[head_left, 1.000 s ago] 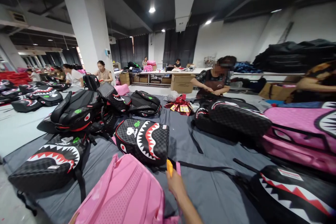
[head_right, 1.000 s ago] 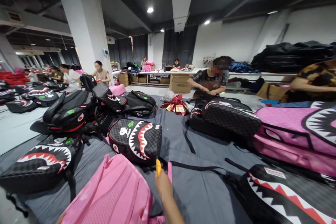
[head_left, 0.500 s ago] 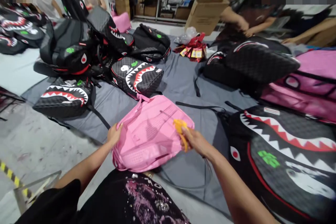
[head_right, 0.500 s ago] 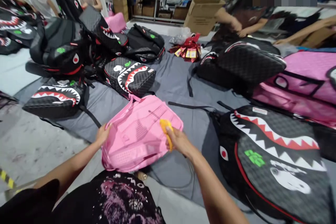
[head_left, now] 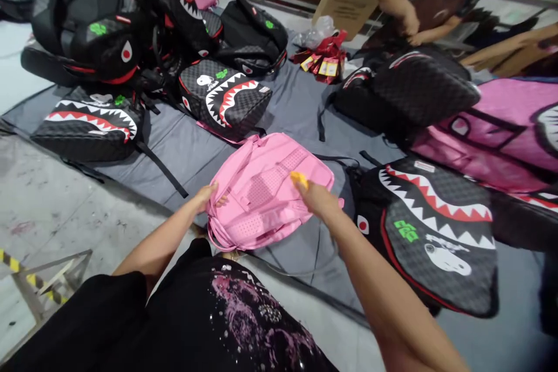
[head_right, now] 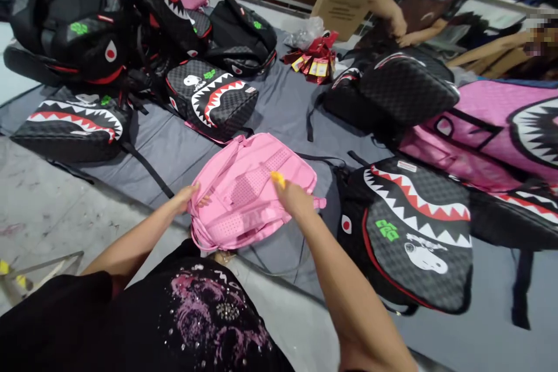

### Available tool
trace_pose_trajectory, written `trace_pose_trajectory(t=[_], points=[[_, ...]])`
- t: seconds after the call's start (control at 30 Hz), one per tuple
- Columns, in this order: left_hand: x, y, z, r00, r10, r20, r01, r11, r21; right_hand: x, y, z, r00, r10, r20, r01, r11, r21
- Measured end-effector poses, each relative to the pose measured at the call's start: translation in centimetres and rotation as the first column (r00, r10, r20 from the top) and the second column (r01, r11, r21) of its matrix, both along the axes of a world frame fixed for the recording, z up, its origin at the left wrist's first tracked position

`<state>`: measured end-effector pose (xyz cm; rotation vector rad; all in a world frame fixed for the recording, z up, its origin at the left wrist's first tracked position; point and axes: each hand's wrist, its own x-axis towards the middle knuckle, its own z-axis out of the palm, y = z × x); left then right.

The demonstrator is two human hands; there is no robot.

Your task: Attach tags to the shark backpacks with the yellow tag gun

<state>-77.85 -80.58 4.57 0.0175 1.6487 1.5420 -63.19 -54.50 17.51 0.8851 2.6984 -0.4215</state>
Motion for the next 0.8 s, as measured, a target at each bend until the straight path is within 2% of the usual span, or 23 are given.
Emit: trace_pose_trajectory(t=[0.03, 0.1, 0.17, 0.23, 0.3, 0.4, 0.43, 0.5, 0.53, 0.57, 0.6, 0.67, 0.73, 0.8], points=[[-0.3, -0.5, -0.1, 0.994, 0.013, 0.108, -0.01, 0.999, -0.035, -0.5, -0.1, 0.2, 0.996, 0.078, 0.045, -0.075, 0.995, -0.06], [-0.9, -1.1, -0.3, 0.978, 0.028, 0.207, -0.008, 0.995, -0.099, -1.1, -0.5, 0.5, 0.979, 0.167, 0.112, -0.149, 0.976, -0.157], [-1.3, -1.1, -0.6, 0.971, 0.034, 0.237, -0.005, 0.993, -0.122, -1.7, -1.0, 1.0, 0.982, 0.127, 0.139, -0.109, 0.985, -0.132], [-1.5, -0.6, -1.0, 0.97, 0.041, 0.239, -0.004, 0.988, -0.154, -2.4, -1.7, 1.4, 0.972, 0.183, 0.148, -0.154, 0.97, -0.189], [-1.4, 0.0, -1.2, 0.979, 0.05, 0.196, -0.011, 0.98, -0.197, -3.3, -2.5, 1.8, 0.951, 0.286, 0.117, -0.245, 0.928, -0.28], [-0.6, 0.7, -1.3, 0.997, 0.063, 0.05, -0.048, 0.964, -0.263, -4.6, -3.5, 2.4, 0.968, 0.232, 0.09, -0.216, 0.963, -0.162], [-0.2, 0.8, -1.3, 0.998, 0.067, -0.003, -0.066, 0.961, -0.269, -4.9, -3.8, 2.6, 0.964, 0.246, 0.106, -0.226, 0.96, -0.167], [0.8, 0.8, -1.0, 0.983, 0.019, -0.181, -0.074, 0.95, -0.303, -5.0, -4.0, 3.2, 0.933, 0.323, 0.159, -0.276, 0.925, -0.262], [1.4, 0.6, -0.8, 0.95, -0.06, -0.306, -0.056, 0.934, -0.354, -4.8, -3.9, 3.6, 0.927, 0.328, 0.182, -0.27, 0.921, -0.281], [2.0, 0.5, -0.6, 0.884, -0.171, -0.435, -0.036, 0.903, -0.428, -4.5, -3.7, 4.0, 0.935, 0.292, 0.203, -0.237, 0.938, -0.255], [2.7, 0.3, -0.3, 0.782, -0.301, -0.546, -0.027, 0.859, -0.512, -4.1, -3.4, 4.5, 0.943, 0.244, 0.228, -0.195, 0.957, -0.216], [4.0, 0.1, 0.4, 0.534, -0.515, -0.671, -0.049, 0.773, -0.633, -3.1, -2.4, 5.6, 0.922, 0.226, 0.314, -0.155, 0.96, -0.234], [5.6, 0.4, 1.0, 0.355, -0.584, -0.73, -0.048, 0.769, -0.638, -1.8, -1.0, 6.5, 0.883, 0.232, 0.407, -0.14, 0.96, -0.243], [7.4, 1.3, 1.5, 0.224, -0.605, -0.764, 0.047, 0.79, -0.611, -0.5, 0.7, 7.1, 0.905, 0.129, 0.404, -0.135, 0.991, -0.014]])
